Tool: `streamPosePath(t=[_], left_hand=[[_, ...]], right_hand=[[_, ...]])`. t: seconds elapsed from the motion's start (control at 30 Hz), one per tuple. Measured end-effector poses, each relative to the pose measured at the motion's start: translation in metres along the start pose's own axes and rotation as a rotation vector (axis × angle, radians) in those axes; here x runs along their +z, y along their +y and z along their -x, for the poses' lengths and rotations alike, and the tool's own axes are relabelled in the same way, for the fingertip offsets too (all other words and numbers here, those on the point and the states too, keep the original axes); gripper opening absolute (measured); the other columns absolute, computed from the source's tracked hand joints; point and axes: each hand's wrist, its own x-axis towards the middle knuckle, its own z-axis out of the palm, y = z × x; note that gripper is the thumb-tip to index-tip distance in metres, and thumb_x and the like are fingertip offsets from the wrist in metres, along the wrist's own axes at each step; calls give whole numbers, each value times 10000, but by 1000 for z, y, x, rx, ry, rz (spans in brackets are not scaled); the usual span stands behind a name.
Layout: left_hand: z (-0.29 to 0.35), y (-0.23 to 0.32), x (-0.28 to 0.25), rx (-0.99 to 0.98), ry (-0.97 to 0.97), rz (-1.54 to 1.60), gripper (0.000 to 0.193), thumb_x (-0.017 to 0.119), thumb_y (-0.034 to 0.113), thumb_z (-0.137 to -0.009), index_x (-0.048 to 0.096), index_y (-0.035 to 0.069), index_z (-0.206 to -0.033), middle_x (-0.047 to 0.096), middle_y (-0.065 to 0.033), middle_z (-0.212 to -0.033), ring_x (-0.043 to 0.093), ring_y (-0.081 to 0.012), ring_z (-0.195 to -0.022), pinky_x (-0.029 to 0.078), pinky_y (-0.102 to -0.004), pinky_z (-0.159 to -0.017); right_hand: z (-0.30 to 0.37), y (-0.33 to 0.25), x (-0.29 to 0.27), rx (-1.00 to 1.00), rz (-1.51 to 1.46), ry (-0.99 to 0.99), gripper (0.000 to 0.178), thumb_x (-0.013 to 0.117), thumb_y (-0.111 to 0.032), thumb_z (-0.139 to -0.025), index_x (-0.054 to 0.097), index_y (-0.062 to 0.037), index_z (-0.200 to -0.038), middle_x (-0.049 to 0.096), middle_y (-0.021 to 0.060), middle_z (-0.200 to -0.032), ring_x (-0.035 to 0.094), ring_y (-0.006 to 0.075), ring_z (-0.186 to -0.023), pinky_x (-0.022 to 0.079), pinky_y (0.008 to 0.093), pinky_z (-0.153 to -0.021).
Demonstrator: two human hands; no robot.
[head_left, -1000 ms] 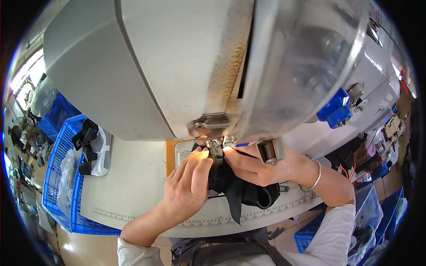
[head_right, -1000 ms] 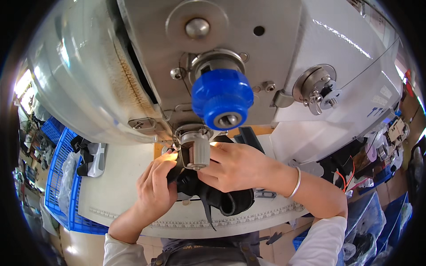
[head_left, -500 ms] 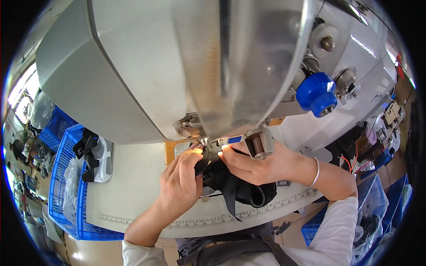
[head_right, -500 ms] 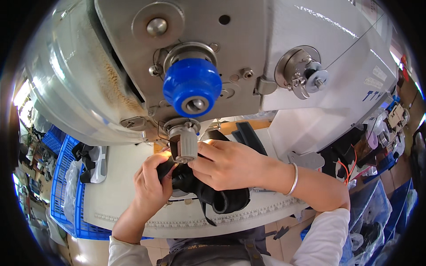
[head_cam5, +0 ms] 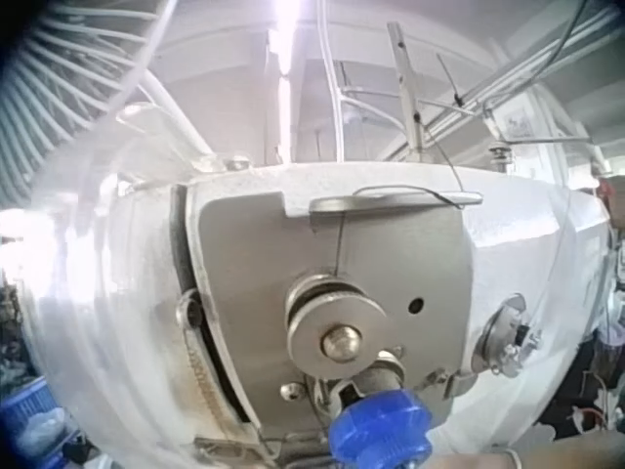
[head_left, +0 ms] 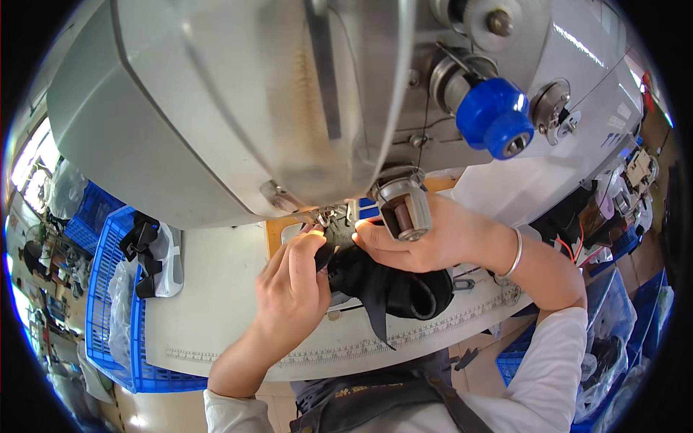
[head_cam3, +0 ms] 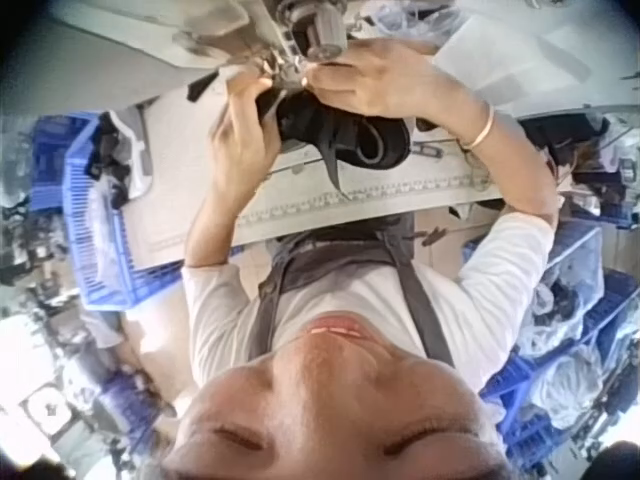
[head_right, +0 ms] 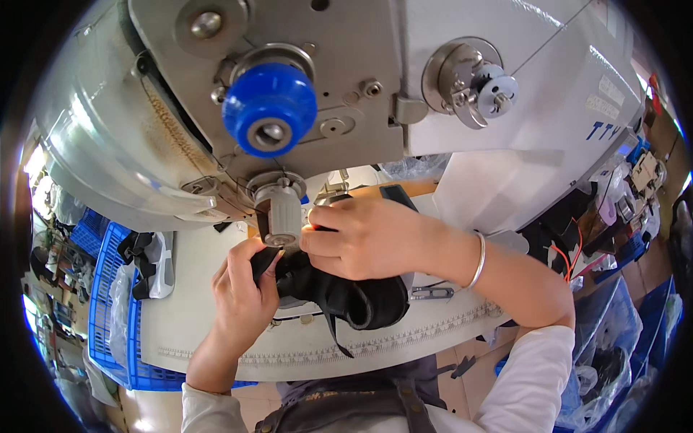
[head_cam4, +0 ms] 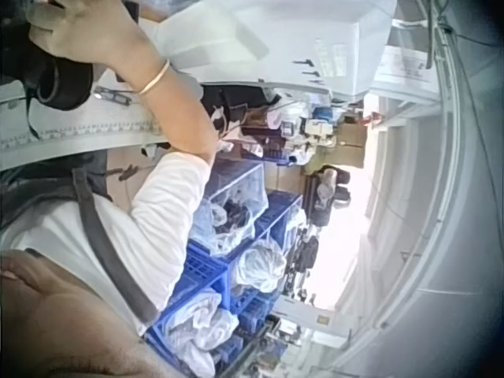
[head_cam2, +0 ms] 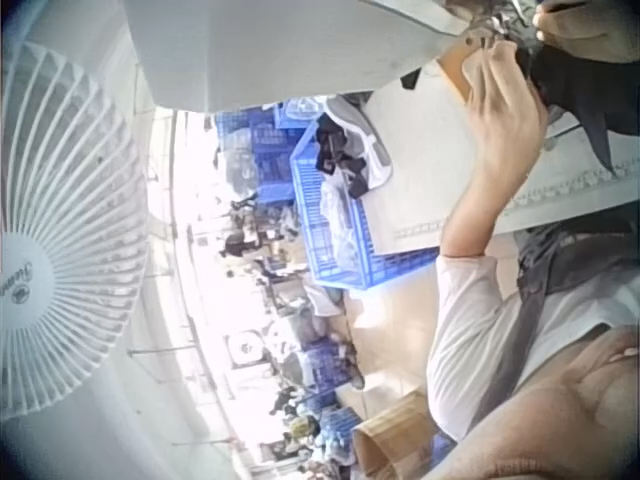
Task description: The recorder is sewing together various fabric and leather components of a shoe upper using an industrial sewing machine.
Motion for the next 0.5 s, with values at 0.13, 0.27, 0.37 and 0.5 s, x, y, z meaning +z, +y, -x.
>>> streamPosePath(t=[0.13, 0.27, 0.37, 0.5], left_hand=[[4, 19, 8, -35, 55, -127, 318, 614, -108, -729, 536, -46, -1031, 641, -186, -904, 689, -365, -911, 568, -379, -772], [4, 26, 25, 90, 144, -405, 111, 568, -61, -870, 557, -53, -980, 624, -154, -786, 711, -325, -816, 593, -339, -674], [6, 21, 28, 131, 157, -428, 123, 579, -49, -869, 555, -55, -990, 646, -179, -841, 706, -330, -818, 598, -351, -688], [8, 11, 22, 104, 140, -263, 370, 600, -143, -705, 528, -63, -1059, 623, -179, -831, 647, -330, -680, 526, -379, -603]], right_hand=[[4, 14, -7, 5, -72, -38, 91, 657, -192, -704, 654, -107, -739, 553, -33, -928, 566, 132, -895, 561, 218, -620], [5, 19, -6, 0, -119, -4, 105, 660, -194, -721, 651, -102, -772, 550, -23, -955, 568, 141, -919, 561, 229, -628], [6, 16, -3, 7, -139, 24, 114, 665, -182, -711, 646, -90, -775, 554, -9, -974, 571, 153, -935, 561, 236, -643], [7, 7, -4, 26, -75, 20, 107, 664, -154, -678, 642, -83, -755, 555, -5, -983, 565, 152, -927, 564, 227, -703]])
